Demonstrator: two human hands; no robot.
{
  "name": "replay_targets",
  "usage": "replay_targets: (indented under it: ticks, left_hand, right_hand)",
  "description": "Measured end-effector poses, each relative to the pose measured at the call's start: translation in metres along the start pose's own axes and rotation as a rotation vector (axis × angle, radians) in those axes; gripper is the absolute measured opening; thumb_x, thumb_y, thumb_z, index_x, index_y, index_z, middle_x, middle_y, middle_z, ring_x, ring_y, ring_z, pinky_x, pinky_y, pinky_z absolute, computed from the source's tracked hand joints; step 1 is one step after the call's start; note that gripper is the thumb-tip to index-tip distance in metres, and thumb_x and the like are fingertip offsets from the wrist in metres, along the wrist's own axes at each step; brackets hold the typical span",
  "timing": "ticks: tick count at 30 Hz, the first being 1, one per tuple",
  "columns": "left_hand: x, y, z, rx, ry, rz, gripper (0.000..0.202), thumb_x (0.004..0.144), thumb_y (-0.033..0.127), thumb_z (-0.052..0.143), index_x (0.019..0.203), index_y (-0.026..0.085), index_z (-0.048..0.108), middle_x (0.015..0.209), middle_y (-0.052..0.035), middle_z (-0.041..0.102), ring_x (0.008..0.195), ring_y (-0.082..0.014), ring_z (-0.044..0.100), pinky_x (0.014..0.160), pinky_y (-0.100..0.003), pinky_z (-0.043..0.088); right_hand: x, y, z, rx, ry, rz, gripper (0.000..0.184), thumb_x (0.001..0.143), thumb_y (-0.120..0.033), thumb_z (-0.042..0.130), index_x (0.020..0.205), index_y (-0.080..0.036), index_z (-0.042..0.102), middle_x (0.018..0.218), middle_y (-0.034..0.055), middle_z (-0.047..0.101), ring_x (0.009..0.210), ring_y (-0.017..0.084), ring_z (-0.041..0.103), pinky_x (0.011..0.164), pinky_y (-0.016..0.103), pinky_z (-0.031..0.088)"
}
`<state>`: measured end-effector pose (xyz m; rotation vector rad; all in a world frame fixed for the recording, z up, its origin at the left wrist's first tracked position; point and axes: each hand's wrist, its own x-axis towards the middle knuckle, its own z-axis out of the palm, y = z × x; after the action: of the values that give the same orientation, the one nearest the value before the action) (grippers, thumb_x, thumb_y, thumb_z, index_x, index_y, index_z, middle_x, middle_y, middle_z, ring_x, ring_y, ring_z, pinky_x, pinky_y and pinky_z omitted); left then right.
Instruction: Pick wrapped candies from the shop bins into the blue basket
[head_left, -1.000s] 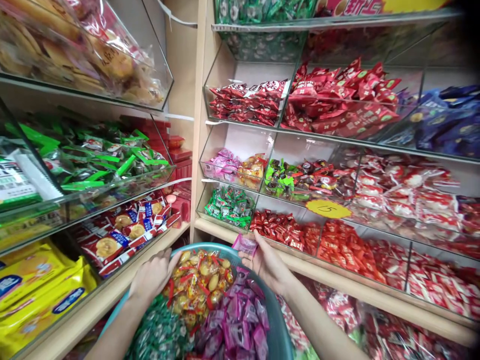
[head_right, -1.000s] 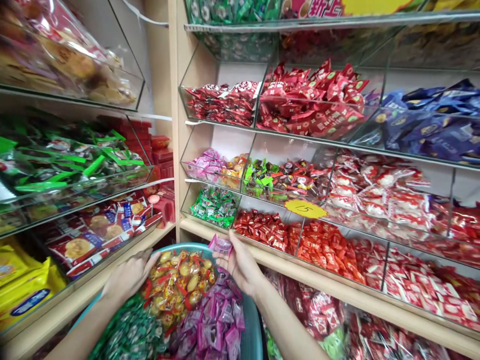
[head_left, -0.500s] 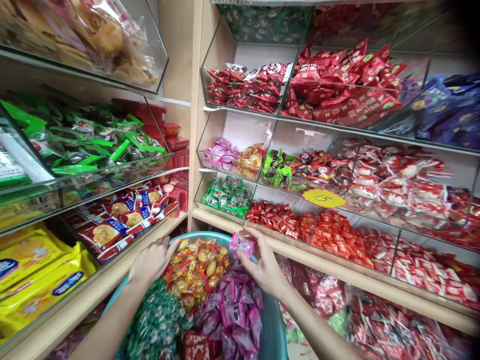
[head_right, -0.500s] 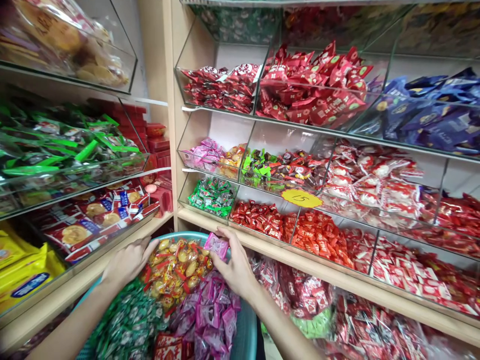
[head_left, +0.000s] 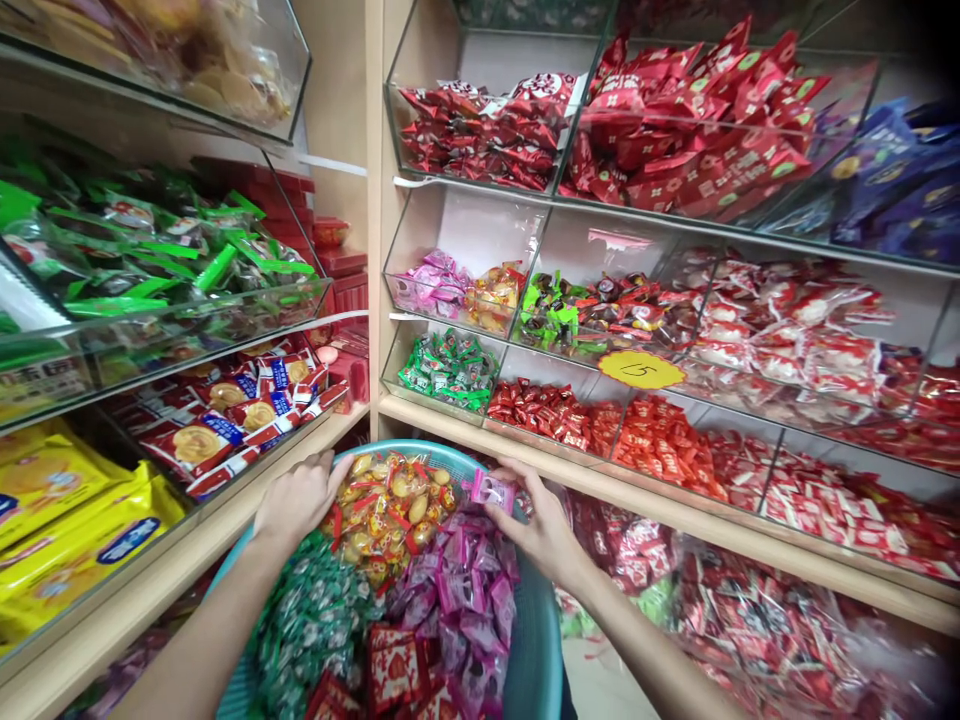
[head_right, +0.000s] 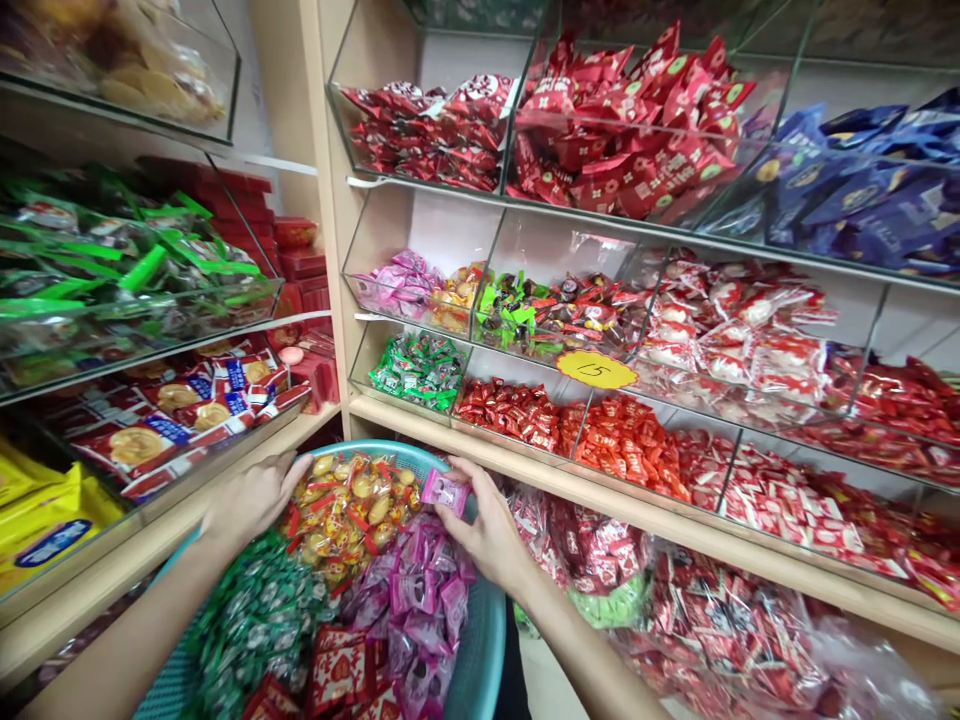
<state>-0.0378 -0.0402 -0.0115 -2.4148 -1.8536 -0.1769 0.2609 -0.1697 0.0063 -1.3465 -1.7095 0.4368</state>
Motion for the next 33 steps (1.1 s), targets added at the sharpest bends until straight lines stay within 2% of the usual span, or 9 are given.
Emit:
replay_targets:
  ticks: [4,9,17,20,22,24,28,30,33]
  left_hand:
    - [0.001,0.0,0.0,-0.013,0.009,0.005,0.06,0.091,0.05,0.01,0.11,0.015,0.054,0.106,-0.0139,0.066,0.093,-0.0261,0.064,0.078,-0.036,0.046]
    - [0.001,0.0,0.0,-0.029,0.011,0.009,0.058,0.091,0.051,0.011,0.109,0.017,0.055,0.105,-0.0123,0.067,0.092,-0.0244,0.064,0.077,-0.034,0.046]
    - [-0.002,-0.003,0.004,0.016,0.038,0.033,0.054,0.093,0.043,0.013,0.113,0.014,0.053,0.103,-0.0151,0.066,0.09,-0.0252,0.065,0.074,-0.035,0.048]
    - [-0.003,-0.005,0.004,0.049,0.005,0.042,0.049,0.092,0.036,0.018,0.121,0.012,0.05,0.104,-0.0173,0.065,0.091,-0.0246,0.065,0.075,-0.035,0.049]
    - [-0.004,-0.006,0.004,0.051,-0.014,0.034,0.047,0.092,0.033,0.022,0.125,0.013,0.049,0.108,-0.0181,0.064,0.093,-0.0238,0.064,0.077,-0.034,0.049]
    - [-0.004,-0.007,0.004,0.067,-0.024,0.044,0.044,0.09,0.03,0.028,0.127,0.016,0.049,0.113,-0.0181,0.063,0.095,-0.024,0.064,0.078,-0.035,0.049]
    - [-0.004,-0.009,0.008,0.153,-0.038,0.102,0.048,0.086,0.018,0.037,0.133,0.024,0.045,0.13,-0.0177,0.053,0.105,-0.027,0.06,0.081,-0.039,0.051]
    - [-0.003,-0.009,0.009,0.194,-0.049,0.115,0.056,0.083,0.009,0.034,0.135,0.027,0.041,0.137,-0.0168,0.047,0.109,-0.0282,0.058,0.082,-0.042,0.051]
    - [-0.004,-0.008,0.009,0.202,-0.052,0.118,0.064,0.081,0.002,0.029,0.139,0.028,0.035,0.138,-0.0161,0.046,0.112,-0.0272,0.057,0.084,-0.041,0.051]
  right_hand:
    - [-0.023,0.005,0.001,-0.105,-0.013,0.047,0.052,0.084,-0.033,0.056,0.132,-0.031,0.034,0.114,0.0045,0.059,0.109,0.023,0.053,0.097,0.042,0.039]
    - [-0.05,0.006,0.017,-0.285,0.027,0.111,0.054,0.084,-0.034,0.056,0.133,-0.035,0.035,0.116,0.0042,0.059,0.106,0.026,0.054,0.09,0.045,0.042]
    - [-0.052,0.003,0.041,-0.606,0.04,0.055,0.059,0.082,-0.02,0.048,0.138,-0.029,0.031,0.125,0.0044,0.055,0.107,0.026,0.053,0.087,0.042,0.042]
    - [-0.053,0.01,0.052,-0.744,0.065,-0.006,0.052,0.081,-0.022,0.05,0.131,-0.028,0.041,0.122,0.0042,0.058,0.102,0.025,0.056,0.08,0.038,0.044]
    - [-0.055,0.017,0.06,-0.805,0.094,-0.036,0.04,0.079,-0.023,0.053,0.119,-0.027,0.052,0.118,0.0044,0.06,0.097,0.026,0.058,0.075,0.036,0.045]
    - [-0.055,0.022,0.064,-0.837,0.118,-0.05,0.032,0.077,-0.024,0.056,0.109,-0.026,0.057,0.114,0.0047,0.062,0.093,0.026,0.059,0.072,0.036,0.044]
    - [-0.041,0.016,0.053,-0.827,0.12,-0.088,0.025,0.079,-0.024,0.056,0.104,-0.027,0.058,0.109,0.0037,0.063,0.088,0.024,0.058,0.07,0.036,0.043]
    - [-0.025,-0.001,0.039,-0.801,0.109,-0.141,0.022,0.083,-0.024,0.053,0.104,-0.027,0.058,0.107,0.0033,0.063,0.087,0.023,0.058,0.071,0.035,0.043]
    - [0.013,-0.041,0.012,-0.756,0.088,-0.262,0.021,0.088,-0.022,0.047,0.106,-0.025,0.057,0.105,0.0046,0.061,0.089,0.021,0.056,0.075,0.034,0.042]
